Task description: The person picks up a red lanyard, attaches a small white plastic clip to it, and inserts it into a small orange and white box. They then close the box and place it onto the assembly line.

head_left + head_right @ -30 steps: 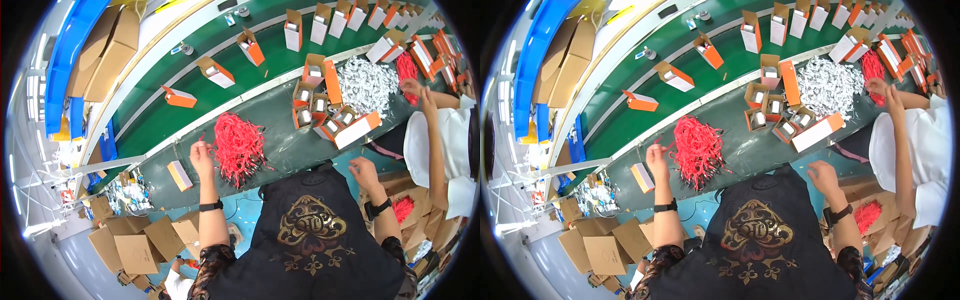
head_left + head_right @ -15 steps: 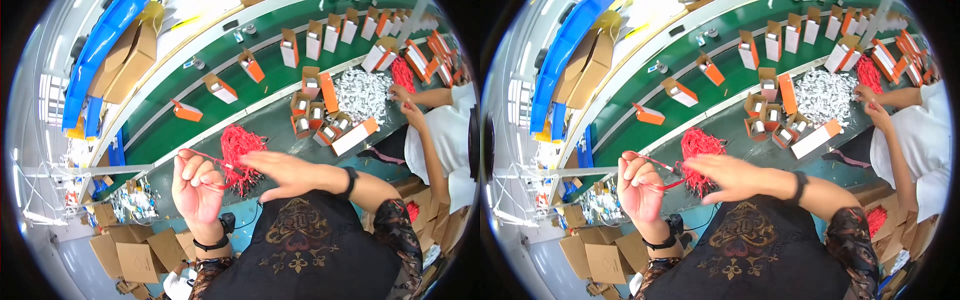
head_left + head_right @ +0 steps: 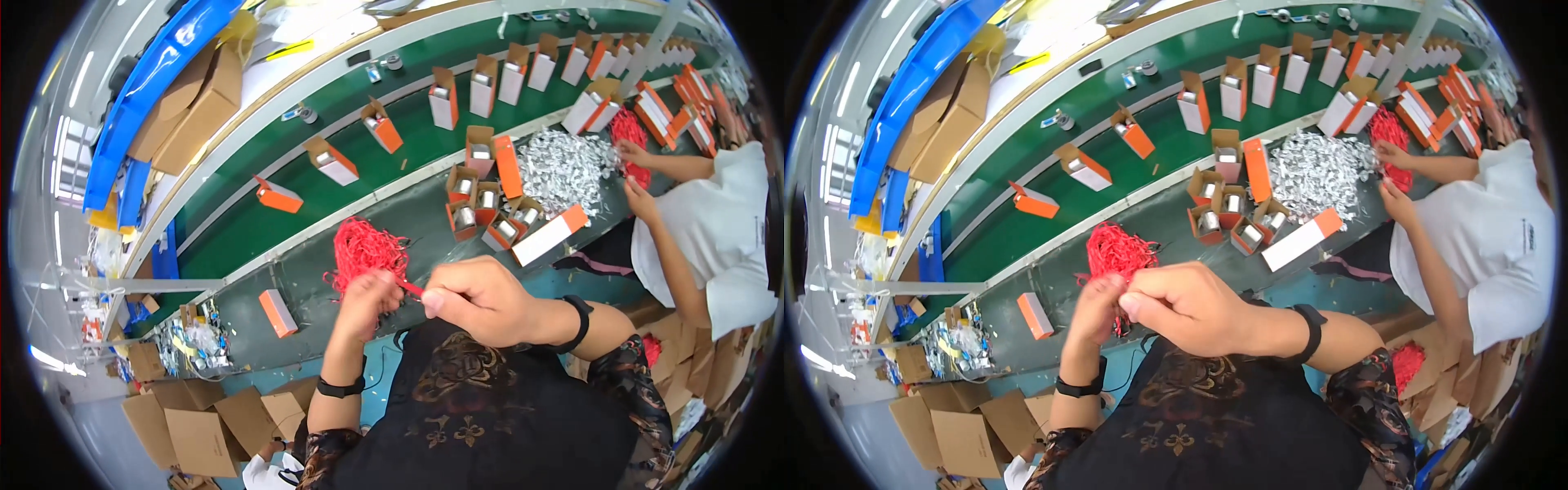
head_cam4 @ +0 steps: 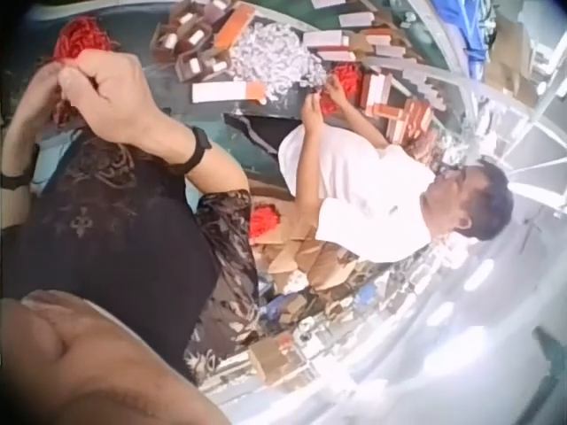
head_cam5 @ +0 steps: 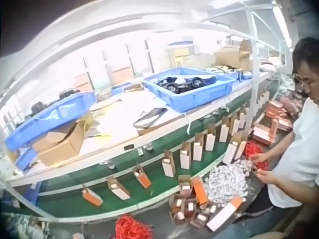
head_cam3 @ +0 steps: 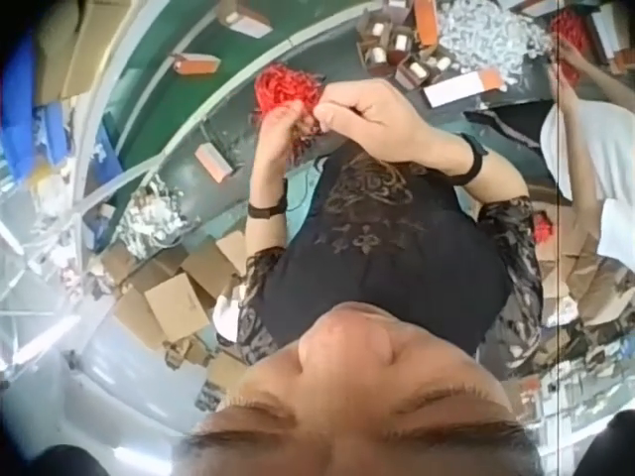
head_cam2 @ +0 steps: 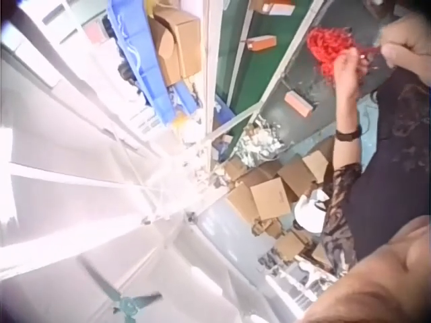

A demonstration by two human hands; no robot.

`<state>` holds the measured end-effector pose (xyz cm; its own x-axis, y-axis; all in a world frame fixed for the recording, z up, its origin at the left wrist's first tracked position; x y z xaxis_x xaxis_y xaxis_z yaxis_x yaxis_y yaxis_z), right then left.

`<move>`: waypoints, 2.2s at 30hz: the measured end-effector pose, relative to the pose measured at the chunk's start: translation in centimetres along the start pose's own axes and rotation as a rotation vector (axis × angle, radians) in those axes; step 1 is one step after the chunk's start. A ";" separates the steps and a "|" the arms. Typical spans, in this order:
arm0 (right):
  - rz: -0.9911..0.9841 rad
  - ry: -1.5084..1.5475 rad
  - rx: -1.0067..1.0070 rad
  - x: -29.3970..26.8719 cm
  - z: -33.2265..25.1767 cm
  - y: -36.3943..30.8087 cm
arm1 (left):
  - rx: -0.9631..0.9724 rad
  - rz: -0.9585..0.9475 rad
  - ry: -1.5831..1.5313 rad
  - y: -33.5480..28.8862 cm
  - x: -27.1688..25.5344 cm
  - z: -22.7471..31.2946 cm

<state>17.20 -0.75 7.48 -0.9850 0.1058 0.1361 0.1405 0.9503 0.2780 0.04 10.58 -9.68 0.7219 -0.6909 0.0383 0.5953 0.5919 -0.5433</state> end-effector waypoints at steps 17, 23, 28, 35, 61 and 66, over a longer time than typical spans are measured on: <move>0.113 0.550 0.271 -7.7 -3.7 -2.0 | 0.667 -0.777 0.124 -1.2 17.5 5.0; 0.148 0.370 -0.215 -12.1 -2.0 -8.4 | 0.458 -0.740 0.039 -1.5 15.9 1.3; 0.216 -0.204 -0.287 -13.5 4.0 -13.5 | 0.230 -0.208 -0.382 0.3 11.8 1.2; -0.052 0.199 0.241 -15.0 17.1 -14.3 | 0.214 -0.180 -0.678 -0.5 14.4 5.0; 0.740 0.368 0.275 -20.1 13.6 -9.1 | 0.382 -0.128 0.029 -1.3 11.3 6.5; 0.357 0.454 0.352 -8.8 12.2 -5.3 | 0.410 -0.106 0.037 -1.7 12.3 7.7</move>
<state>23.86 -3.14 -6.77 -0.7338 0.3705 0.5694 0.3327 0.9268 -0.1743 10.62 4.24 -1.77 0.6402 -0.7671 0.0418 0.7622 0.6275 -0.1591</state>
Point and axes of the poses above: each hand's wrist, its own y-axis towards the middle knuckle, its own x-axis out of the palm, z = x × y, the point moved 7 cm from there along y, towards the middle knuckle, and after that the axes turned 12 degrees about y, right-handed, at the moved point
